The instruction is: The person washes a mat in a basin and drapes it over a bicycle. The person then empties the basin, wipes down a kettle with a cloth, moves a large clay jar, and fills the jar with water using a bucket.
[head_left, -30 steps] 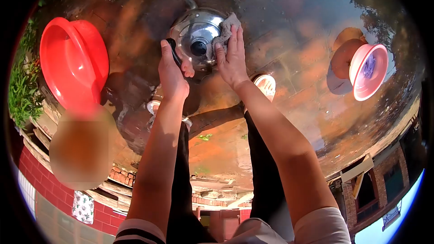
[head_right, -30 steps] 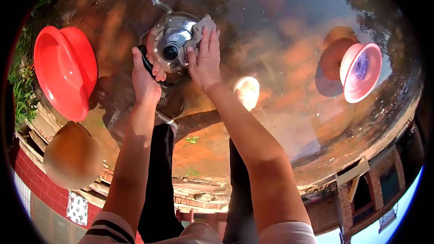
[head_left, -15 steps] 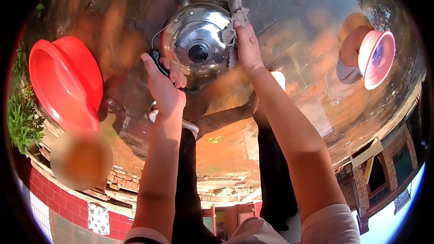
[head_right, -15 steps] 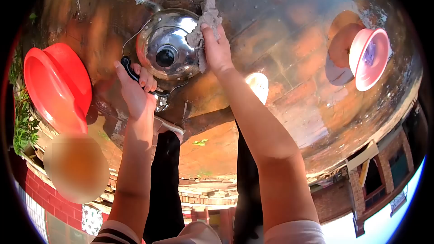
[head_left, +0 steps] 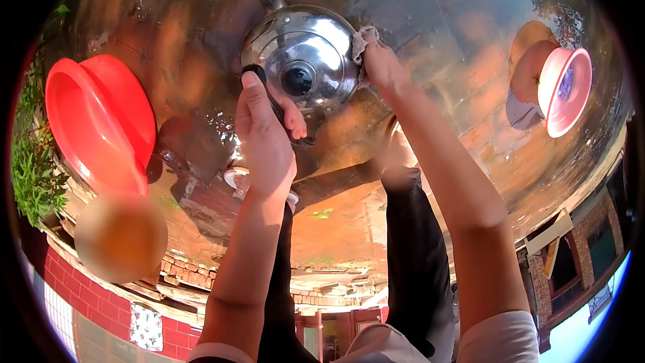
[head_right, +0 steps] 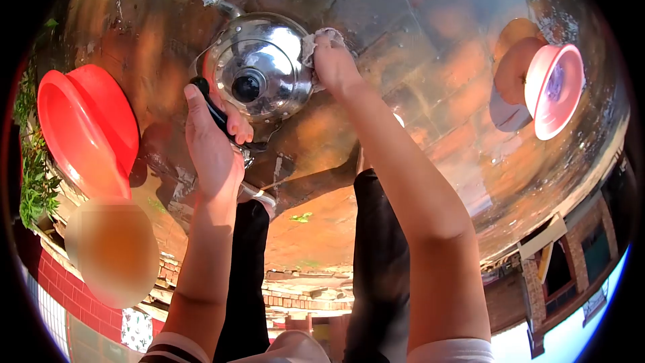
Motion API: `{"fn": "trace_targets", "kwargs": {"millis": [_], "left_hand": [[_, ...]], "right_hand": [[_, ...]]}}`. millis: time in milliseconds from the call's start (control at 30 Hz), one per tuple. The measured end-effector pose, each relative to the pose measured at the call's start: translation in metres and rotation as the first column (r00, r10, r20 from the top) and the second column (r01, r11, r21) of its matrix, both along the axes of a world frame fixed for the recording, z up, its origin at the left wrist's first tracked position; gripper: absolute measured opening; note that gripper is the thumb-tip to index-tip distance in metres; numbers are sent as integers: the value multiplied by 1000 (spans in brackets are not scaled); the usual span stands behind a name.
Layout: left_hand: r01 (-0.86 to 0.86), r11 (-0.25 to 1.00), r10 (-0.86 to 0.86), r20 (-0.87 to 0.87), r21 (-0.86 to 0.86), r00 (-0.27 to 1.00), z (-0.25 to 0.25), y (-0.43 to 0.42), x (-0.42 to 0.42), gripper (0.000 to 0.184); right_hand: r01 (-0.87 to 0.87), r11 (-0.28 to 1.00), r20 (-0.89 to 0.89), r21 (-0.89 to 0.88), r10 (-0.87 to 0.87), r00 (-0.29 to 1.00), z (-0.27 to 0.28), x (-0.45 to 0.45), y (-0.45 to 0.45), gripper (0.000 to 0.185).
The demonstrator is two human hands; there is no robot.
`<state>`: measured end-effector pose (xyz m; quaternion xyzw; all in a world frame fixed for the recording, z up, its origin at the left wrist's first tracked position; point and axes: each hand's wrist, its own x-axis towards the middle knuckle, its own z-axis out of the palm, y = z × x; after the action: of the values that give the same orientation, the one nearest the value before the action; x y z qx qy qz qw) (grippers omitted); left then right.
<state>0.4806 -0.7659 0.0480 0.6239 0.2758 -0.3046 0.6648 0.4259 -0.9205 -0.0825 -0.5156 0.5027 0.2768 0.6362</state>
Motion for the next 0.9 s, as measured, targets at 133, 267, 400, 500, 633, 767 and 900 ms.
{"fn": "trace_targets", "kwargs": {"millis": [133, 267, 400, 500, 633, 767, 900], "left_hand": [[190, 967, -195, 16, 168, 981, 14, -9, -1, 35], [363, 871, -410, 84, 330, 908, 10, -11, 12, 37], [392, 869, -422, 41, 301, 905, 10, -3, 12, 34], [418, 836, -471, 74, 355, 879, 10, 9, 16, 32], [702, 511, -847, 153, 496, 509, 10, 22, 39, 27], [783, 176, -984, 122, 597, 129, 17, 28, 53, 34], [698, 2, -982, 132, 716, -133, 14, 32, 44, 40]], "right_hand": [[-146, 810, 308, -569, 373, 875, 52, -23, 32, 46], [-78, 374, 283, -924, 807, 518, 51, 22, 35, 43], [32, 751, 505, -660, 412, 759, 13, 53, 23, 29], [200, 948, 394, -248, -90, 915, 0, 49, -9, 35], [420, 907, 259, 22, -411, 874, 8, 29, -72, 33], [253, 963, 408, -88, -197, 892, 36, 27, -104, 30], [-346, 874, 344, -340, 458, 820, 76, 63, -100, 31]]}}
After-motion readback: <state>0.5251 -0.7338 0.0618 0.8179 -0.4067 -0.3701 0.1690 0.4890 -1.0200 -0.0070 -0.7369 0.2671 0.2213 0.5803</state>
